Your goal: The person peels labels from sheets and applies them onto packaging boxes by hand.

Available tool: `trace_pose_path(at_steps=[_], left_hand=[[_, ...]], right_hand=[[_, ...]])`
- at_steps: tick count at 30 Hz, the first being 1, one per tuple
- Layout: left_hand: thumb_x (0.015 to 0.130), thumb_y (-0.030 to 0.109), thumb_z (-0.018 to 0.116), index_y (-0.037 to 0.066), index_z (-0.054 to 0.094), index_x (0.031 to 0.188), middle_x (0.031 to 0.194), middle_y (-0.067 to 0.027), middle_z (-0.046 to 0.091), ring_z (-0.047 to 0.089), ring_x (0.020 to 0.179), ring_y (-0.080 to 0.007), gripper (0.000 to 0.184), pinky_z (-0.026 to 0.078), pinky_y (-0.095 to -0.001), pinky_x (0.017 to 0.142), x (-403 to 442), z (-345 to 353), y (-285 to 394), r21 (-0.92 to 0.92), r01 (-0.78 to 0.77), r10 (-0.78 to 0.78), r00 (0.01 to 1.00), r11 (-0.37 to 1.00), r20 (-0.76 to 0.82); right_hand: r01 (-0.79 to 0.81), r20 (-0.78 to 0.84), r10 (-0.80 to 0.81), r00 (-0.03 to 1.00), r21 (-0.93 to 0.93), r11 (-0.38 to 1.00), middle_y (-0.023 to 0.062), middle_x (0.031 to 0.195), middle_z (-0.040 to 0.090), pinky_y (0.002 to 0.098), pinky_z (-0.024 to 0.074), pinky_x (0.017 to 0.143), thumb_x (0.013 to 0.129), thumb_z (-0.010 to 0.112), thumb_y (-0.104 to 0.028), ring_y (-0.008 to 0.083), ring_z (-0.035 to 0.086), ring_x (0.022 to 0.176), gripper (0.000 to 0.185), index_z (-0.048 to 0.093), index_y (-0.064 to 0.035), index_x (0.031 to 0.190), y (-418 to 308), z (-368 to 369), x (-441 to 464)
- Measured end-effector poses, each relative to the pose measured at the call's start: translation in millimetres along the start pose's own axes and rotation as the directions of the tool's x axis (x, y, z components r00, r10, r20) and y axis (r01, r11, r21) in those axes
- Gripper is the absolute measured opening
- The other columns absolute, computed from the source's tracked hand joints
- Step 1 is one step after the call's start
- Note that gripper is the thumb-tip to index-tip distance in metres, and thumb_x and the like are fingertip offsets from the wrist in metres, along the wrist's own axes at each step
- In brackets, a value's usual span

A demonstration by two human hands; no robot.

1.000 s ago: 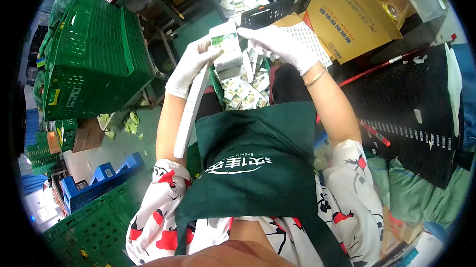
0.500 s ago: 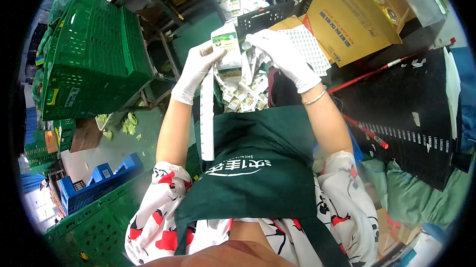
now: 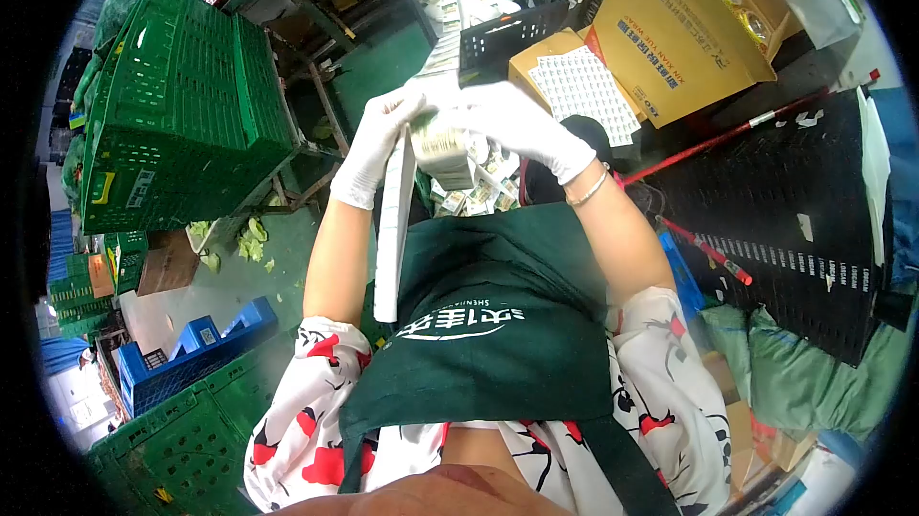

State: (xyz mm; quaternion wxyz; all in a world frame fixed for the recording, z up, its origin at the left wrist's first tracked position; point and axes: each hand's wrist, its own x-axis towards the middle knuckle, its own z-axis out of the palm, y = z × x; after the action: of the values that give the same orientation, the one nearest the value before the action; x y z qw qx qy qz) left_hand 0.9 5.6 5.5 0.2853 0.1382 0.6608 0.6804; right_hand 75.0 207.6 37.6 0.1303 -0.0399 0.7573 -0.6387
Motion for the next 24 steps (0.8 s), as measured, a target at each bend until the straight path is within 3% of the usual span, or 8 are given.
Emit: trace_pose_path(at_steps=[3, 6, 10, 14, 17, 21, 22, 24], left_hand=[[0.092, 0.014, 0.066, -0.003, 0.066, 0.116, 0.104, -0.0047, 0.070, 0.062, 0.089, -0.0076, 0.029, 0.049, -0.0237, 0.081, 5, -7, -8, -0.076, -0.067, 0.066, 0.998, 0.995, -0.022], [0.092, 0.011, 0.066, -0.003, 0.065, 0.117, 0.106, -0.0044, 0.070, 0.062, 0.092, -0.0080, 0.029, 0.049, -0.0242, 0.083, 1, 3, -6, -0.081, -0.083, 0.085, 0.996, 0.993, 0.012], [0.091, 0.011, 0.066, 0.000, 0.064, 0.121, 0.101, -0.0008, 0.068, 0.057, 0.083, -0.0044, 0.032, 0.047, -0.0209, 0.074, 0, 12, -15, -0.052, -0.117, 0.121, 0.990, 0.992, 0.072], [0.091, 0.014, 0.067, 0.003, 0.065, 0.120, 0.091, 0.0049, 0.064, 0.048, 0.069, -0.0018, 0.032, 0.037, -0.0188, 0.058, 0, 15, -16, -0.025, -0.136, 0.138, 0.987, 0.990, 0.082], [0.091, 0.005, 0.066, -0.004, 0.062, 0.123, 0.109, -0.0039, 0.069, 0.060, 0.095, -0.0071, 0.034, 0.048, -0.0231, 0.084, -7, 7, -7, -0.024, -0.045, 0.047, 0.993, 0.999, 0.105], [0.094, 0.015, 0.064, -0.002, 0.065, 0.117, 0.107, -0.0033, 0.069, 0.060, 0.093, -0.0061, 0.029, 0.048, -0.0219, 0.083, -2, -1, 0, -0.083, -0.024, 0.025, 1.000, 0.996, 0.015], [0.096, 0.019, 0.063, -0.002, 0.067, 0.115, 0.106, -0.0036, 0.069, 0.061, 0.093, -0.0069, 0.028, 0.048, -0.0214, 0.083, 3, -7, 4, 0.049, -0.021, 0.022, 1.000, 0.999, -0.016], [0.092, 0.014, 0.066, -0.002, 0.067, 0.111, 0.096, 0.0012, 0.067, 0.056, 0.082, -0.0038, 0.025, 0.046, -0.0208, 0.075, 5, -7, -3, -0.097, -0.035, 0.034, 0.999, 0.995, -0.012]], right_hand=[[-0.128, -0.039, 0.122, 0.992, -0.213, 0.969, -0.0030, 0.066, 0.057, 0.0203, 0.0365, 0.048, 0.096, 0.060, -0.031, 0.0027, 0.046, 0.053, 0.026, 0.069, -0.0071, 0.104, -2, -1, -8], [-0.012, -0.319, 0.015, 0.948, 0.010, 1.000, -0.0010, 0.083, 0.064, 0.0175, 0.0405, 0.057, 0.093, 0.064, -0.029, 0.0023, 0.050, 0.063, 0.029, 0.065, -0.0051, 0.109, -10, -11, -7], [0.130, -0.362, -0.092, 0.927, 0.084, 0.988, -0.0011, 0.085, 0.065, 0.0186, 0.0438, 0.061, 0.087, 0.073, -0.018, 0.0027, 0.054, 0.068, 0.031, 0.062, -0.0028, 0.112, 5, -1, 11], [0.140, -0.475, -0.353, 0.806, -0.426, 0.894, 0.0089, 0.079, 0.068, 0.0248, 0.0528, 0.063, 0.083, 0.078, -0.021, 0.0124, 0.066, 0.069, 0.037, 0.060, -0.0013, 0.108, 19, 8, 27], [0.129, -0.540, -0.403, 0.739, -0.473, 0.871, 0.0055, 0.075, 0.067, 0.0254, 0.0519, 0.058, 0.081, 0.080, -0.022, 0.0127, 0.064, 0.061, 0.035, 0.062, -0.0016, 0.103, 19, 7, 24], [-0.064, -0.058, 0.063, 0.996, -0.012, 0.998, -0.0016, 0.075, 0.063, 0.0192, 0.0423, 0.057, 0.086, 0.075, -0.024, 0.0041, 0.053, 0.062, 0.022, 0.067, -0.0056, 0.094, 2, -5, 3], [-0.084, 0.015, 0.087, 0.996, -0.120, 0.989, -0.0008, 0.077, 0.064, 0.0198, 0.0443, 0.061, 0.088, 0.073, -0.026, 0.0044, 0.054, 0.067, 0.022, 0.069, -0.0066, 0.095, 0, -7, -1], [-0.030, -0.069, 0.019, 0.997, -0.157, 0.987, 0.0032, 0.078, 0.066, 0.0218, 0.0492, 0.061, 0.088, 0.073, -0.025, 0.0061, 0.060, 0.068, 0.024, 0.067, -0.0035, 0.097, 2, -3, -6]])
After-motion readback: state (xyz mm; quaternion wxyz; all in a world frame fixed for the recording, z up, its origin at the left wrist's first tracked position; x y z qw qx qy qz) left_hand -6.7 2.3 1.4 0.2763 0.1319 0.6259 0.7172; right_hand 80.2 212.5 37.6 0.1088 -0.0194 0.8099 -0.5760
